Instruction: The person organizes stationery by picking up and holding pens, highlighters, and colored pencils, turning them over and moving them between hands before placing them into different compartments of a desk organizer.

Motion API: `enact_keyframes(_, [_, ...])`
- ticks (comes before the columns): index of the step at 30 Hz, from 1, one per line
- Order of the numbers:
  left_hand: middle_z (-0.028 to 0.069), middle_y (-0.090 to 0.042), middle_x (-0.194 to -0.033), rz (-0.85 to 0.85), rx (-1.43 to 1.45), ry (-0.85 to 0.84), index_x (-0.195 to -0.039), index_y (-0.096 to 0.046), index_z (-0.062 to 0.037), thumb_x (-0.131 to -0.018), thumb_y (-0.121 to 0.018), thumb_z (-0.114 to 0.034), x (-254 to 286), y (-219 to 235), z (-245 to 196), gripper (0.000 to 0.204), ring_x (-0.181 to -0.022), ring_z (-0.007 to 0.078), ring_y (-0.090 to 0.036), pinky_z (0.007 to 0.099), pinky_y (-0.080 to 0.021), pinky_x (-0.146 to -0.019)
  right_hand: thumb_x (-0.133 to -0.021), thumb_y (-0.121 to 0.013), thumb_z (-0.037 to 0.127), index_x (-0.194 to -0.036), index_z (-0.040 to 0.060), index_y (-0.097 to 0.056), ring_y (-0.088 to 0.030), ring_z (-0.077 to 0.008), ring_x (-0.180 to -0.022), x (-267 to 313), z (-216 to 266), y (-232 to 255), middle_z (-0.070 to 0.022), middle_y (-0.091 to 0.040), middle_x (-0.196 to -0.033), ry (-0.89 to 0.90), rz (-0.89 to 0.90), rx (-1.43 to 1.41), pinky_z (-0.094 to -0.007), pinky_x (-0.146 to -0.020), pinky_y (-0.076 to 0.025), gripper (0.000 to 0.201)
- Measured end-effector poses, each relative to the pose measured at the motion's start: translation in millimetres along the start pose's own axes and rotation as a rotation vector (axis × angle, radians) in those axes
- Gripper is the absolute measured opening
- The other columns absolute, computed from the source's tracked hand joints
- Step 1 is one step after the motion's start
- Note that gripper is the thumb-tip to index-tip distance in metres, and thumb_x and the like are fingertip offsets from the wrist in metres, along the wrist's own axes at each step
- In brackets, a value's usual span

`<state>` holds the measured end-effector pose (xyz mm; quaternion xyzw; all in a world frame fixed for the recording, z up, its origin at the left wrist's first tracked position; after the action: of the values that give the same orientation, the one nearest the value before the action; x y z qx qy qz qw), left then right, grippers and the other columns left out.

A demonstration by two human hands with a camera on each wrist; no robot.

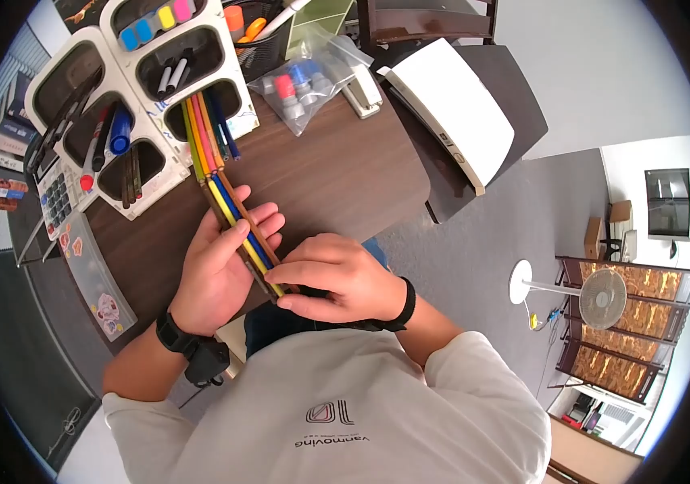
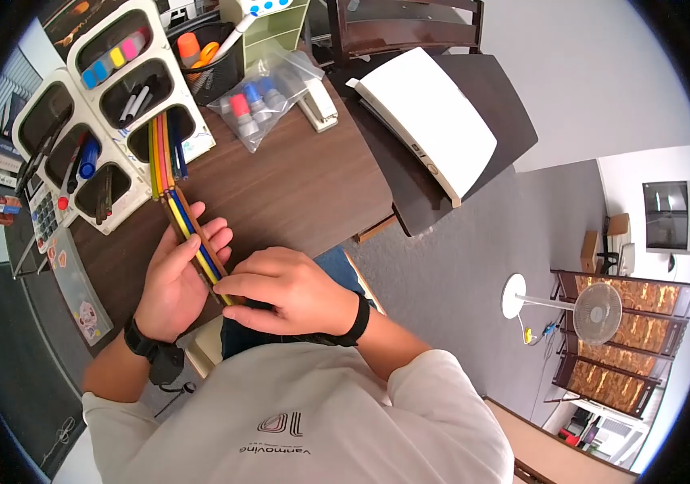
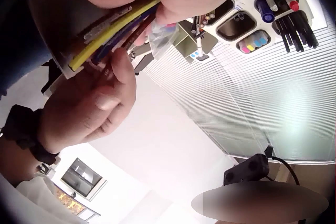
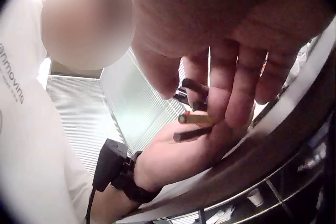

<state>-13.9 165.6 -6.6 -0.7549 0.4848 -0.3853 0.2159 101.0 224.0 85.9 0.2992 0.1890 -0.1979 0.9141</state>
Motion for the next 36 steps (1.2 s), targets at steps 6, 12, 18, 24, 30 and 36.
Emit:
enact_keyframes(6, [0.0207,-0.049,-0.155,0.104,0.237,0.048,-0.159,-0.036,-0.0083,-0.104,-0.041,-0.014,-4,1,3,0.055,-0.143,0.0332,-0.050,0.0521,-0.040,-0.119,-0.086,-0.081,0.011,-0.102,0.0011,-0.074,-0.062,-0.0210,-0.066,2,21,49,-0.0050,-0.066,-0.078,0.105,-0.218,-0.008,-0.0351,-0.059,-0.047,0.020])
enact_keyframes(12, [0.0215,-0.047,-0.157,0.035,0.141,0.025,-0.162,-0.033,-0.0081,-0.101,-0.040,-0.008,-1,1,2,0.061,-0.147,0.0336,-0.045,0.0542,-0.039,-0.121,-0.091,-0.076,0.007,-0.104,-0.0001,-0.073,-0.065,-0.0228,-0.073,-29,14,55,-0.0084,-0.072,-0.092,0.105,-0.342,0.041,-0.0330,-0.067,-0.051,0.015])
enact_keyframes(18, [0.0169,-0.052,-0.151,0.081,0.128,0.002,-0.159,-0.037,-0.0078,-0.105,-0.050,-0.006,-3,-3,-2,0.056,-0.141,0.0287,-0.053,0.0473,-0.044,-0.116,-0.102,-0.070,0.028,-0.129,0.0016,-0.067,-0.070,-0.0249,-0.089,-75,-55,21,-0.0150,-0.070,-0.104,-0.221,-0.296,-0.093,-0.0353,-0.079,-0.058,0.038])
enact_keyframes(24, [0.0128,-0.058,-0.144,0.114,0.177,-0.016,-0.155,-0.043,-0.0071,-0.105,-0.048,-0.005,-4,-1,-5,0.050,-0.133,0.0243,-0.058,0.0444,-0.047,-0.114,-0.102,-0.068,0.034,-0.137,0.0014,-0.064,-0.072,-0.0268,-0.087,-83,-70,4,-0.0197,-0.069,-0.110,-0.394,-0.191,-0.161,-0.0372,-0.078,-0.058,0.047])
enact_keyframes(30, [0.0167,-0.057,-0.146,0.092,0.158,-0.028,-0.159,-0.036,-0.0077,-0.107,-0.049,-0.006,-4,0,-4,0.053,-0.134,0.0273,-0.059,0.0442,-0.047,-0.114,-0.098,-0.073,0.024,-0.133,0.0025,-0.065,-0.069,-0.0223,-0.079,-57,-41,20,-0.0121,-0.070,-0.098,-0.372,-0.265,-0.054,-0.0352,-0.071,-0.056,0.042])
enact_keyframes(36, [0.0158,-0.060,-0.143,0.046,0.110,-0.010,-0.158,-0.036,-0.0098,-0.108,-0.053,-0.006,-4,4,-2,0.054,-0.132,0.0269,-0.060,0.0428,-0.050,-0.112,-0.089,-0.083,0.020,-0.115,0.0061,-0.076,-0.067,-0.0246,-0.076,-21,1,-5,-0.0043,-0.071,-0.087,-0.063,0.159,0.071,-0.0373,-0.068,-0.053,0.030])
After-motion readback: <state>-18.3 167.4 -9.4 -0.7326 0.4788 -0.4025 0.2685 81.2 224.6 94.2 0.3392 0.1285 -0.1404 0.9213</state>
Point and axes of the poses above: each hand's wrist, its own x-axis away from the middle knuckle, its own y-axis out of the back of the hand, z = x × y, the point moved 10 cm from there along -x, towards the middle knuckle
